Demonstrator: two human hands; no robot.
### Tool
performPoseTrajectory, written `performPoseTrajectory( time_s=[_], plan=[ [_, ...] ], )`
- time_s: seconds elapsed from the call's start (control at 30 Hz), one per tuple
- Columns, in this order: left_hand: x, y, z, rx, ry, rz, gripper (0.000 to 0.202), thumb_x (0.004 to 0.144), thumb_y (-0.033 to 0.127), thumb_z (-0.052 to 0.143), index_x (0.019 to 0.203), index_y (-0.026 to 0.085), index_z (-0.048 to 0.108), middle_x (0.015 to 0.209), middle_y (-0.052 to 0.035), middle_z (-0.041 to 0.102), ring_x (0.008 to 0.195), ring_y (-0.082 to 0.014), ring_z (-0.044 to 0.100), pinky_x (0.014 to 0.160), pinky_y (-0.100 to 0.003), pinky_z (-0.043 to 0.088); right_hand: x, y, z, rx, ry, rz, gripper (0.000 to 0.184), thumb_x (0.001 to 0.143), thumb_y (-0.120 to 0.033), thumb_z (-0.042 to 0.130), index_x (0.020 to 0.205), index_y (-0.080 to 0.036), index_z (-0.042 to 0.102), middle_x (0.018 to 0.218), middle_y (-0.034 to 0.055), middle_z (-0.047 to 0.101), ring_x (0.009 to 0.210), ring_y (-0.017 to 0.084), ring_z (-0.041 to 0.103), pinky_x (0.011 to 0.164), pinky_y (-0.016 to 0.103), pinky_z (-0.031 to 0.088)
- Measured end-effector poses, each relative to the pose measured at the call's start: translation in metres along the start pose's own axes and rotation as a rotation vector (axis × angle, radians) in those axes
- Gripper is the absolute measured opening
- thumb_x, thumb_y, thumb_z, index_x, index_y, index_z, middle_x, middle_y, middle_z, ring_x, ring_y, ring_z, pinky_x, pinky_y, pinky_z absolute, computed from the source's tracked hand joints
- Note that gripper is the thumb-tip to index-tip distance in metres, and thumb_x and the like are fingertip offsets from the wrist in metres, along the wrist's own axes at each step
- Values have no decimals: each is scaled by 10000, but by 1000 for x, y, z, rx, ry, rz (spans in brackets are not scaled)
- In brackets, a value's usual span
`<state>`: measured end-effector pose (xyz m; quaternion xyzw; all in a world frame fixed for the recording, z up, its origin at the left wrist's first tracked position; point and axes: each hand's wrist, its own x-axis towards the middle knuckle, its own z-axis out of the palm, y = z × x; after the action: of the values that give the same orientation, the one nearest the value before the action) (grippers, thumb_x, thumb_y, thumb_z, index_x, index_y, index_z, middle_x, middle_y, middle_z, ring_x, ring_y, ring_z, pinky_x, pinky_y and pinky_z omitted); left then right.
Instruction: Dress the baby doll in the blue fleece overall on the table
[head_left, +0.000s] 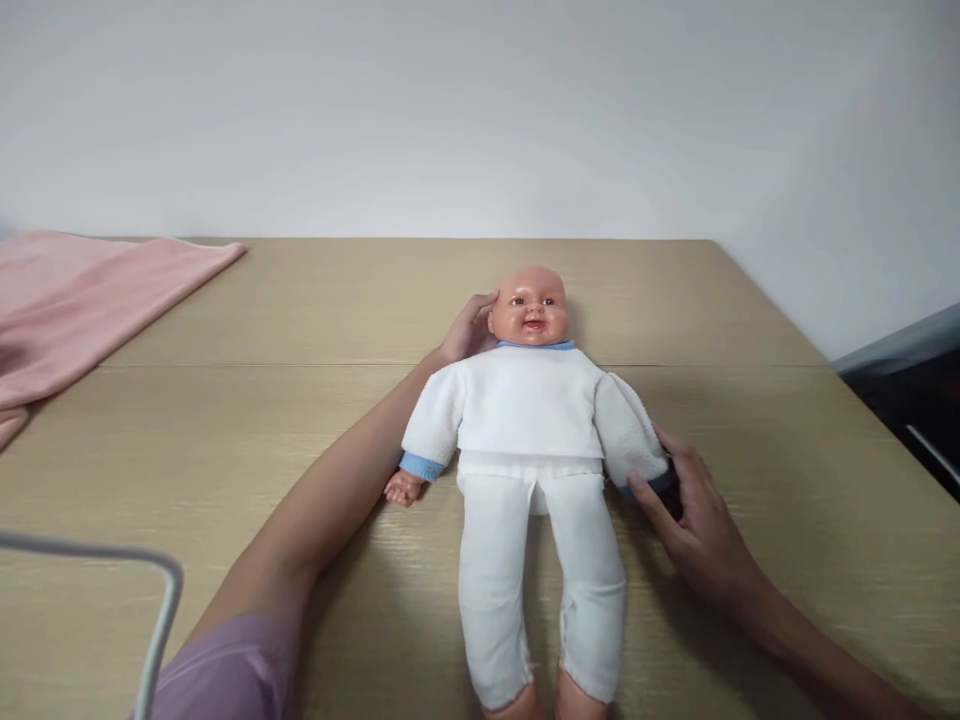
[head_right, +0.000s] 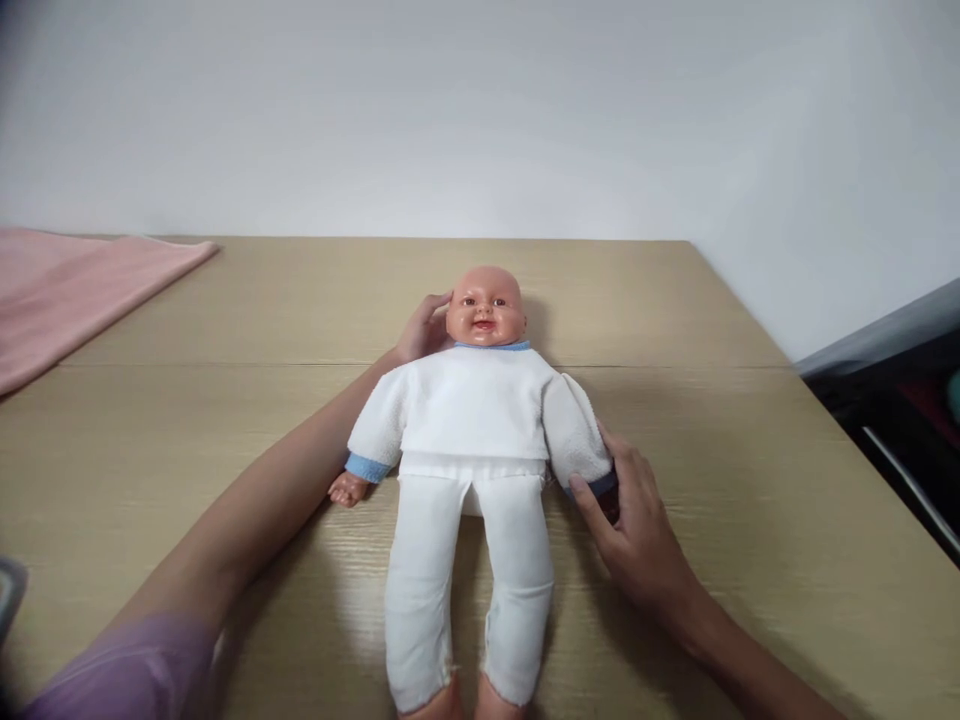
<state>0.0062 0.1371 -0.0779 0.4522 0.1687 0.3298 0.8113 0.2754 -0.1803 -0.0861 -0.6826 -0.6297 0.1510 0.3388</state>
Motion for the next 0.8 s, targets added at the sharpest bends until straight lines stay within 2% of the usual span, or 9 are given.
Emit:
performPoseTrajectory(
  time_s=[0.13,0.37,0.5,0.6,0.7,0.8],
  plan=[
    [1,-2,-1,-25,4,10,641,931,695,792,1310,180,845,1273,-137,910,1407,-457,786,1343,-591,512,-2,3,0,-17,-18,5,627,1146,-662,603,1648,-291,550,1570,158,688,1440,387,675,1205,559,573],
    [-1,-6,5,45,40,29,632,852,725,911,1179,185,871,1276,-141,908,1491,-492,721,1366,-603,496,0,5,-1,-24,-45,6,638,1141,-672,594,1644,-282,546,1570,172,693,1439,407,680,1198,578,576],
    [-10,-4,16,55,-2,46,676,869,678,946,1317,182,842,1352,-142,888,1537,-485,686,1377,-590,494,0,6,-2,-37,-47,-5,633,1140,-680,589,1630,-281,546,1548,180,704,1412,410,694,1181,587,587],
    [-11,-5,17,72,-18,103,729,855,651,976,1391,188,804,1446,-158,850,1566,-482,662,1385,-580,481,1,6,-2,-49,-56,-14,638,1141,-693,580,1627,-281,543,1515,179,719,1378,409,713,1150,583,604],
    [-8,-9,8,128,66,162,863,740,616,1063,1441,223,751,1565,-167,784,1600,-499,622,1387,-605,459,1,5,-3,-57,-57,-14,641,1138,-703,574,1616,-277,553,1486,174,732,1365,412,719,1142,577,608],
    [-5,-11,-3,221,154,160,1064,620,606,1124,1518,262,669,1649,-173,713,1648,-515,561,1389,-624,438,2,4,-3,-58,-58,-16,646,1141,-707,566,1622,-275,550,1502,175,731,1371,409,718,1146,571,606]
  ],
)
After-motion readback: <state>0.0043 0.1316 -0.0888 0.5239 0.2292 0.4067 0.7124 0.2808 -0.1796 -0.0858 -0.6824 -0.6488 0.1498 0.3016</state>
